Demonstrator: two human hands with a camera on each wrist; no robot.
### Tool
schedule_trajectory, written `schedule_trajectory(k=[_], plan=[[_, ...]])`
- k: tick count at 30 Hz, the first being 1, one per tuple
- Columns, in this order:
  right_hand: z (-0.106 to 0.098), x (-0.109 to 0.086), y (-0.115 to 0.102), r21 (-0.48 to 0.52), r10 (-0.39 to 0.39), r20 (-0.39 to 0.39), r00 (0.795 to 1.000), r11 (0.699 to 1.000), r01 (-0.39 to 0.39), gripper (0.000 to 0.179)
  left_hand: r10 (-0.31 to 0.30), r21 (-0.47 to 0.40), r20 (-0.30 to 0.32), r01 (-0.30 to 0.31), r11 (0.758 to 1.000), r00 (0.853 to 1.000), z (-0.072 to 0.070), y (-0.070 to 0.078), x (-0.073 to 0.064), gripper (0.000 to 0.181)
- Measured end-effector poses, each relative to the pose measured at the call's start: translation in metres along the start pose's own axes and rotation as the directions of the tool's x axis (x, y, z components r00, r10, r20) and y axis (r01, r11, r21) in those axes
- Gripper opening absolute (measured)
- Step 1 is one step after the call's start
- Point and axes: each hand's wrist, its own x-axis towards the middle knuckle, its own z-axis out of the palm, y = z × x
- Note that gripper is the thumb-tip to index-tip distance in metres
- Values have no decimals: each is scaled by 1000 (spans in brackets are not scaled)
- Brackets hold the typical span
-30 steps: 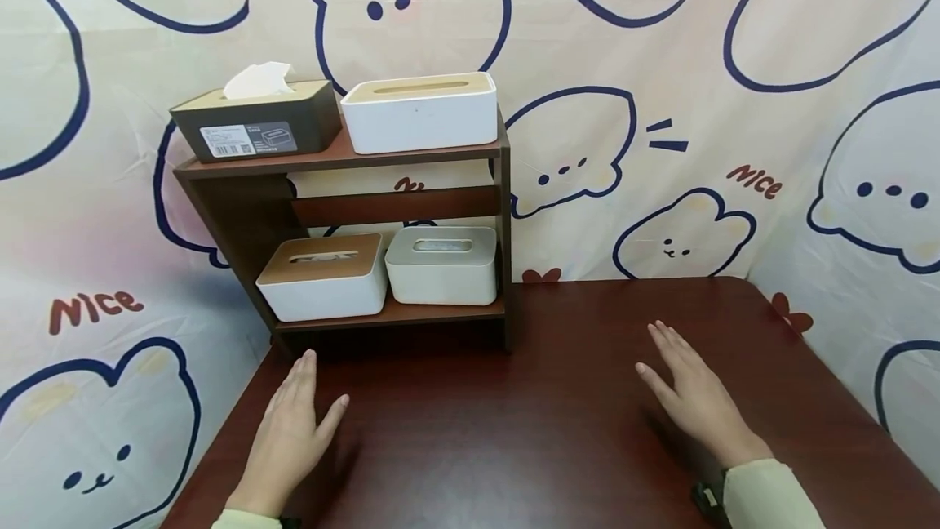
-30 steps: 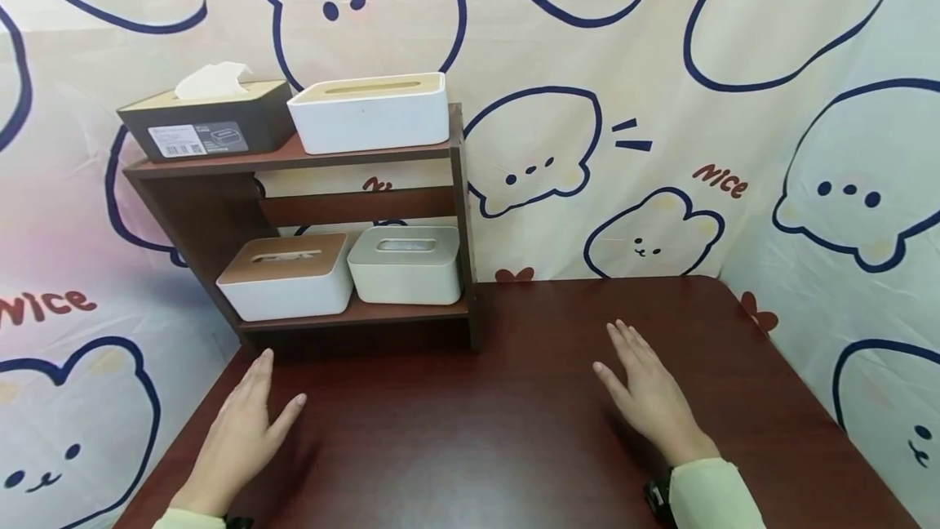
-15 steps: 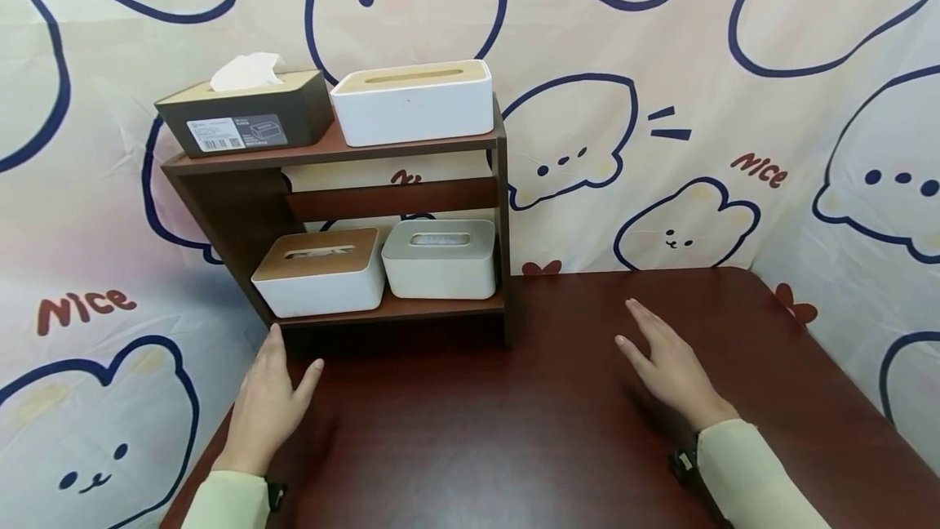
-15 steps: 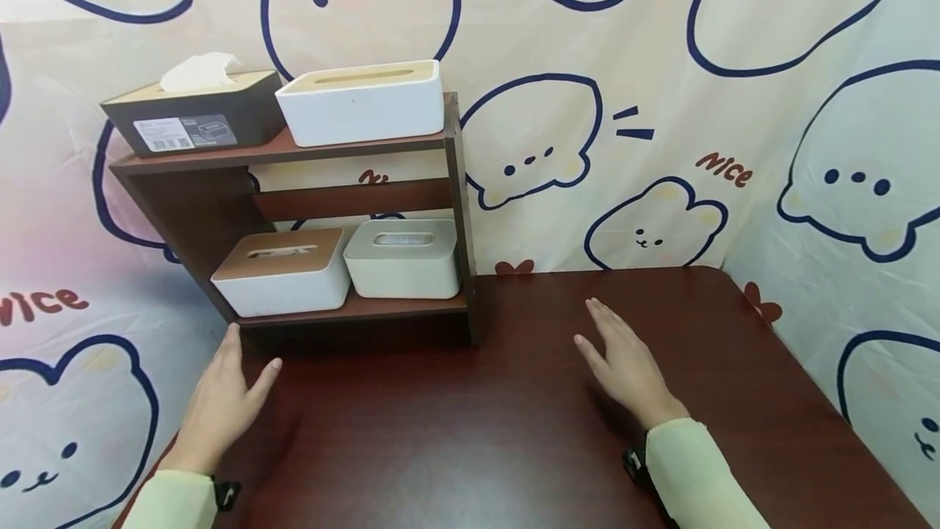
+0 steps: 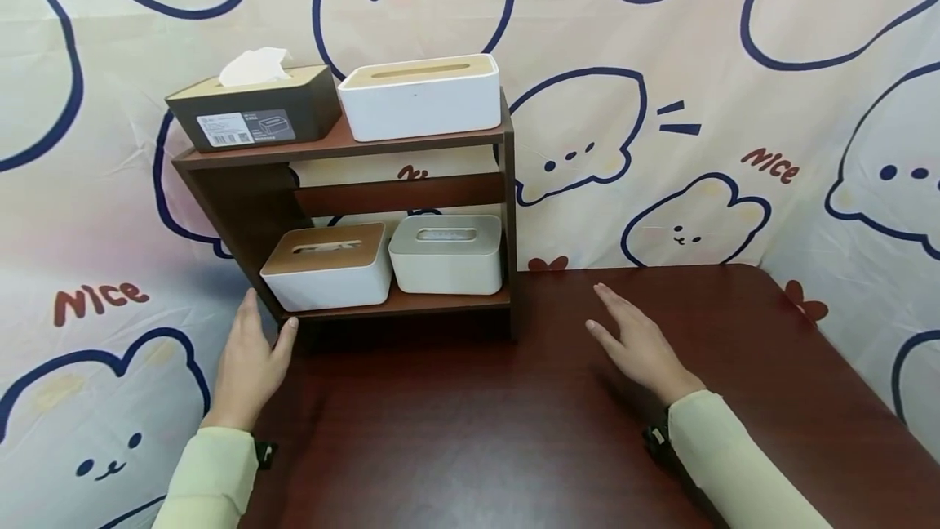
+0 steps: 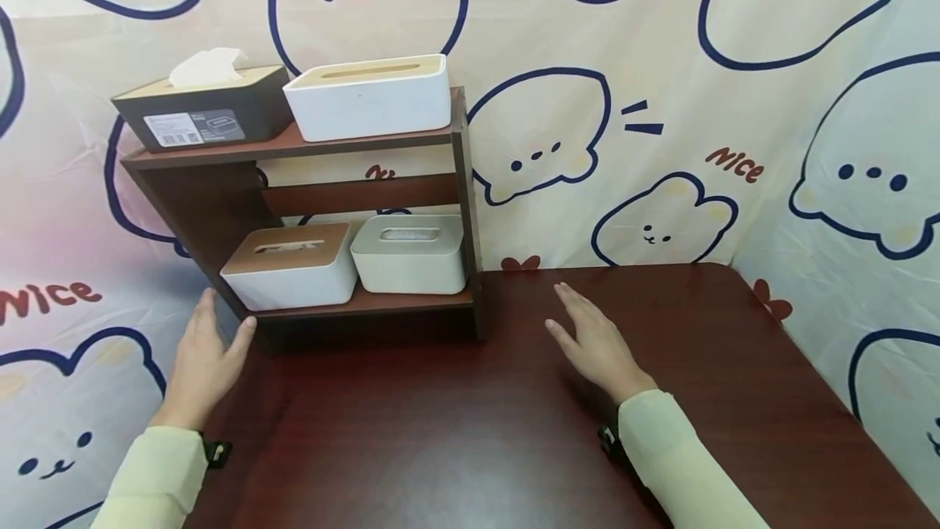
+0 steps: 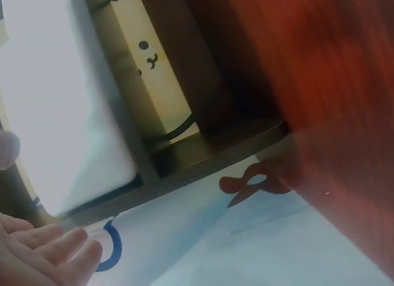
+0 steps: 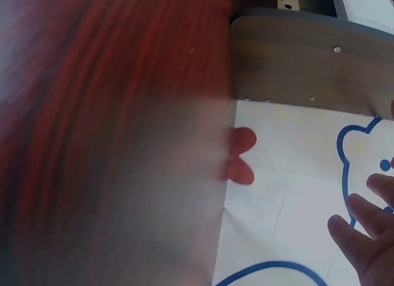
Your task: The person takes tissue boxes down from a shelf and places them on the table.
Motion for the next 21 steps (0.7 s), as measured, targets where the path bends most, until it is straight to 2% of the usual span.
schedule_trajectory(k=[4,10,16,21], plan=[[4,7,-7,22,-24,16,1000,999,24,71,34,-17,-79,-35,999,996,-5,-2,12,76],[7,18,-17,49,-39,43,998,998,37,72,38,-61,-174,-49,997,984,-13,2,30,74],[13,27,-22,66,-49,55,997,997,45,74,24,-95,-186,-42,995,982,-22,9,42,74],[24,36,-27,79,-60,70,996,995,55,78,7,-121,-180,-29,992,984,-29,7,51,72]])
